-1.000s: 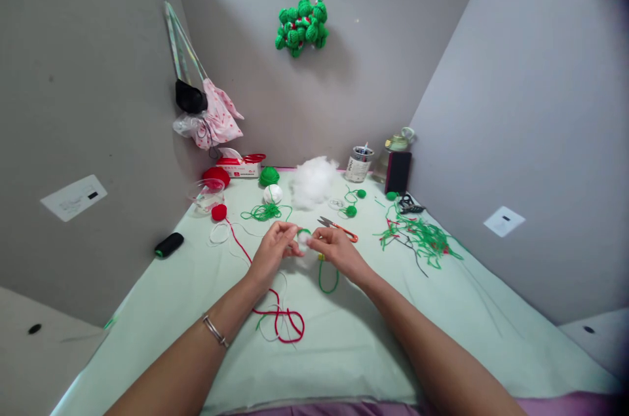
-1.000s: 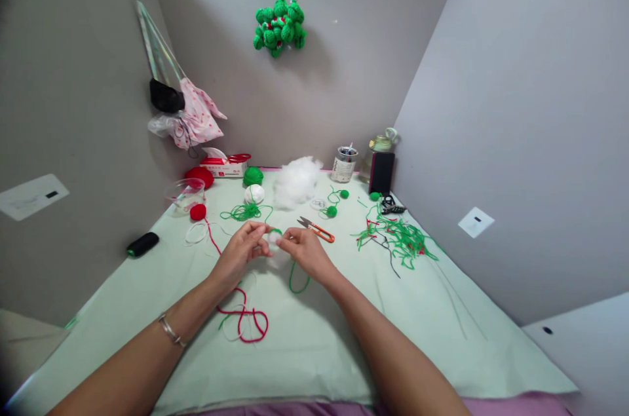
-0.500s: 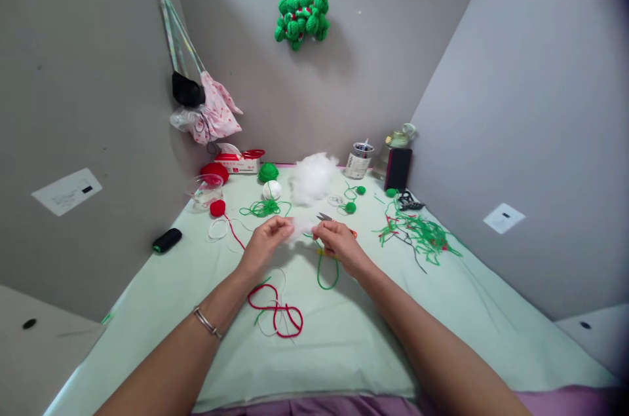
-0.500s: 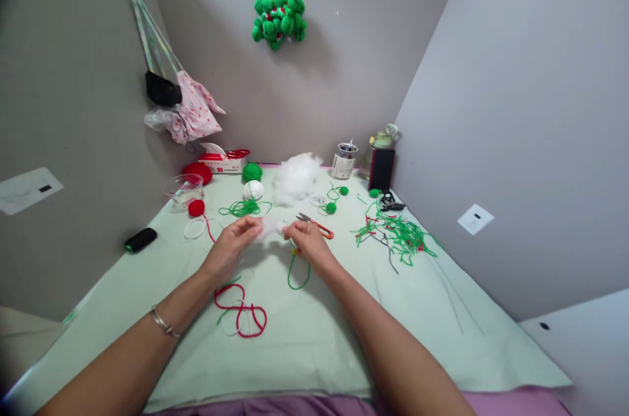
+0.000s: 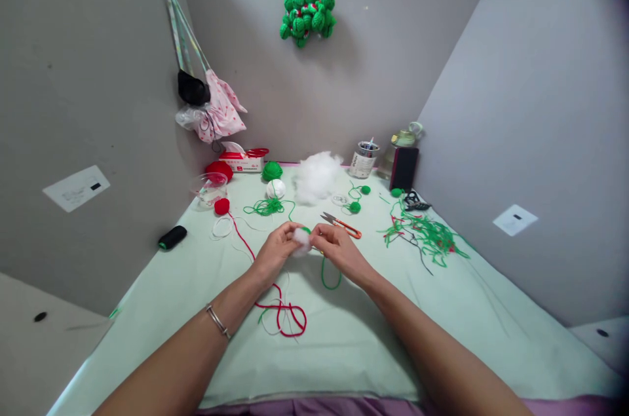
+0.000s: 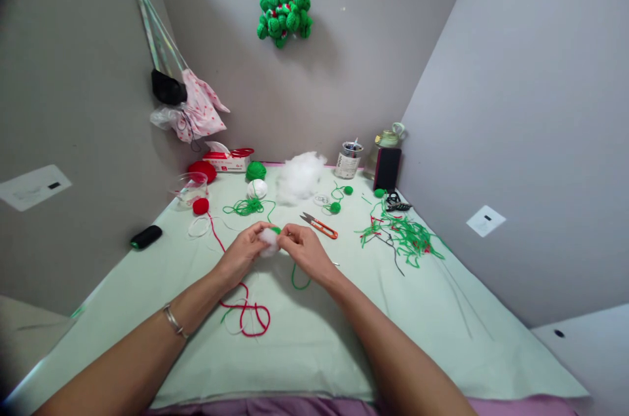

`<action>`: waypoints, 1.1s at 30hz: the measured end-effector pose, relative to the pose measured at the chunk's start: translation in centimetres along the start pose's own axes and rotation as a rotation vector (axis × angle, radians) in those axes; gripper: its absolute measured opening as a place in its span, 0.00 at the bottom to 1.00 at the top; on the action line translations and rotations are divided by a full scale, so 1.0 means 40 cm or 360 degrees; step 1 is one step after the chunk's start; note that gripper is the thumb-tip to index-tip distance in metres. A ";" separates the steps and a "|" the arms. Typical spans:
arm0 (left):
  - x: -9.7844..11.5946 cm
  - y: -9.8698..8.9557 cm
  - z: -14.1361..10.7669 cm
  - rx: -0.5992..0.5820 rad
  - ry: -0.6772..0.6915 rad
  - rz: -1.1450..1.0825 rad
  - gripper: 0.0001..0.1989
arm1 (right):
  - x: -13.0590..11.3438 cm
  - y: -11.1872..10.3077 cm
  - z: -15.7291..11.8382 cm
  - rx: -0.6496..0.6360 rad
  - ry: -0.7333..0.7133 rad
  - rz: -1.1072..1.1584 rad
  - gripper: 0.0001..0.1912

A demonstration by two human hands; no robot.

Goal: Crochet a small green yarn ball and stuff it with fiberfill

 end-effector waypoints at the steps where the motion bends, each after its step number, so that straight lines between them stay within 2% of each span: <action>1: 0.002 0.002 -0.001 0.0004 0.0016 0.0004 0.18 | -0.002 0.002 -0.001 -0.0011 -0.0003 -0.0003 0.11; 10: 0.037 0.020 -0.007 0.0143 0.0222 0.0094 0.19 | 0.009 0.020 0.009 0.0068 0.0009 0.0031 0.17; 18: 0.046 0.018 -0.010 0.0077 0.0105 -0.0042 0.14 | 0.012 -0.013 0.021 0.0227 -0.0009 -0.0042 0.12; 21: 0.053 0.017 -0.008 0.0021 0.0066 -0.0055 0.18 | 0.006 -0.018 0.016 0.0237 -0.0020 -0.0086 0.10; 25: 0.042 0.017 -0.008 -0.0014 0.0049 0.0003 0.23 | 0.000 -0.020 0.008 0.0206 -0.0021 -0.0122 0.12; 33: 0.028 0.014 -0.009 0.0158 0.0174 0.0128 0.19 | -0.028 0.010 -0.019 0.0167 -0.0071 -0.0189 0.11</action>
Point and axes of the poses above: each hand's wrist, its own z-axis towards the middle knuckle, its own y-axis out of the palm, x = y × z, the point moved 9 cm from there along z, towards the middle knuckle, and after that the axes turned 10 degrees about y, right-handed, at the moved point
